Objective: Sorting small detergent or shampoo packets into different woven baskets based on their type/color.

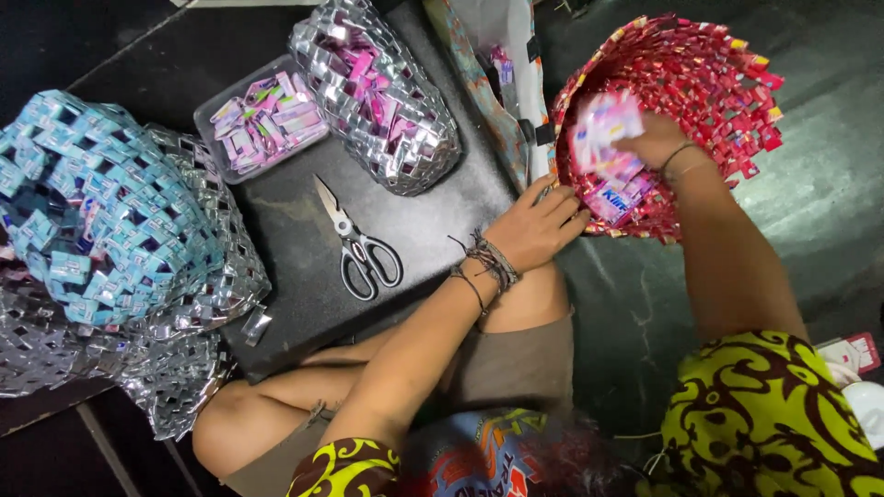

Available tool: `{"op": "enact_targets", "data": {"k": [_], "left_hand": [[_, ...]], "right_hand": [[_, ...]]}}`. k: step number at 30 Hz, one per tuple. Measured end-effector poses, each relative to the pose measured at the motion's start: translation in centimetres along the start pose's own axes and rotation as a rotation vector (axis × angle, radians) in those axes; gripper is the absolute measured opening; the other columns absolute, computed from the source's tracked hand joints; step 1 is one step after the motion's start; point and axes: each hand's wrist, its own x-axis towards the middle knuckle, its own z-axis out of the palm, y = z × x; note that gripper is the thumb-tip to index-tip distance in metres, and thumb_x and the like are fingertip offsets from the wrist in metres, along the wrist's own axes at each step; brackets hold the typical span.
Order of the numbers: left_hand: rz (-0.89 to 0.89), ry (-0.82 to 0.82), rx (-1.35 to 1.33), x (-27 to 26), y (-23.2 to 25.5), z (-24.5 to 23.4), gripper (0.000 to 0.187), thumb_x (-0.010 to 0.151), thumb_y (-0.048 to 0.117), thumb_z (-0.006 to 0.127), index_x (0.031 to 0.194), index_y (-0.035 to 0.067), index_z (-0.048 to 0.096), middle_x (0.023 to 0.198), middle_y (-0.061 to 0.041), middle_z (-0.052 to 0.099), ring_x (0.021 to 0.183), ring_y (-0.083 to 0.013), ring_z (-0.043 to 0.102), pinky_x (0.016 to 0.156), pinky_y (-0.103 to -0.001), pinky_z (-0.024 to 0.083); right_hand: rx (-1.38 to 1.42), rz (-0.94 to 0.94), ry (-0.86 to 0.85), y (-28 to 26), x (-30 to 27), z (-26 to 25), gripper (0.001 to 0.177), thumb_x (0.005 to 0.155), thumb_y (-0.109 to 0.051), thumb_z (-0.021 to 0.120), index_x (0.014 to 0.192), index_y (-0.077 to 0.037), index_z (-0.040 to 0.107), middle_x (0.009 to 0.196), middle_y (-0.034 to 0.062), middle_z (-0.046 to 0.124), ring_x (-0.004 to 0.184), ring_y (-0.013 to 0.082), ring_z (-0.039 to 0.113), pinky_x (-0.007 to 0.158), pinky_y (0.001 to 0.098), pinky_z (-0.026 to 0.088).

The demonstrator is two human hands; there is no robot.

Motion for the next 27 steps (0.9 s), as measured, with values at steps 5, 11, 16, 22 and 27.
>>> {"op": "enact_targets", "data": {"k": [5, 11, 16, 22, 27], "left_hand": [[0.025, -0.064, 0.007, 0.1, -0.2, -0.1, 0.014, 0.102, 0.006, 0.054, 0.106, 0.006, 0.067, 0.099, -0.012, 0.062, 0.108, -0.0292, 0.061, 0.109, -0.052, 0.044], [-0.005, 0.007, 0.012, -0.1, -0.1, 0.6, 0.014, 0.104, 0.013, 0.053, 0.100, 0.008, 0.066, 0.093, -0.009, 0.060, 0.108, -0.0274, 0.062, 0.108, -0.053, 0.045], [0.002, 0.000, 0.020, -0.1, -0.2, 0.6, 0.014, 0.104, 0.013, 0.053, 0.099, 0.010, 0.066, 0.093, -0.009, 0.060, 0.108, -0.0273, 0.062, 0.109, -0.053, 0.043], [-0.012, -0.019, 0.023, -0.2, 0.0, 0.5, 0.014, 0.103, 0.014, 0.052, 0.100, 0.010, 0.066, 0.093, -0.009, 0.060, 0.110, -0.0269, 0.062, 0.110, -0.053, 0.042], [-0.022, -0.004, 0.030, 0.1, 0.0, 0.2, 0.012, 0.102, 0.012, 0.055, 0.101, 0.010, 0.066, 0.092, -0.009, 0.061, 0.108, -0.0266, 0.062, 0.109, -0.053, 0.044]], "right_hand": [[0.227, 0.027, 0.051, 0.0, -0.7, -2.0, 0.033, 0.088, -0.021, 0.077, 0.113, -0.001, 0.072, 0.111, 0.0190, 0.071, 0.104, 0.0338, 0.066, 0.089, 0.0477, 0.050], [-0.537, 0.030, -0.228, 6.3, 5.2, 3.8, 0.054, 0.067, -0.036, 0.079, 0.108, 0.000, 0.082, 0.108, 0.0274, 0.078, 0.112, 0.0465, 0.070, 0.092, 0.0606, 0.055], [-0.710, -0.028, -0.251, 7.5, 5.9, 5.9, 0.050, 0.074, -0.038, 0.070, 0.111, -0.006, 0.082, 0.104, 0.0244, 0.079, 0.107, 0.0452, 0.073, 0.085, 0.0613, 0.058], [-0.680, -0.067, -0.236, 4.3, 3.0, 4.0, 0.054, 0.078, -0.031, 0.068, 0.124, -0.005, 0.077, 0.114, 0.0247, 0.078, 0.115, 0.0461, 0.070, 0.095, 0.0592, 0.054], [-0.582, -0.086, -0.275, 5.1, 3.1, 3.7, 0.059, 0.075, -0.035, 0.075, 0.129, -0.010, 0.076, 0.125, 0.0216, 0.076, 0.124, 0.0440, 0.065, 0.104, 0.0573, 0.050]]}}
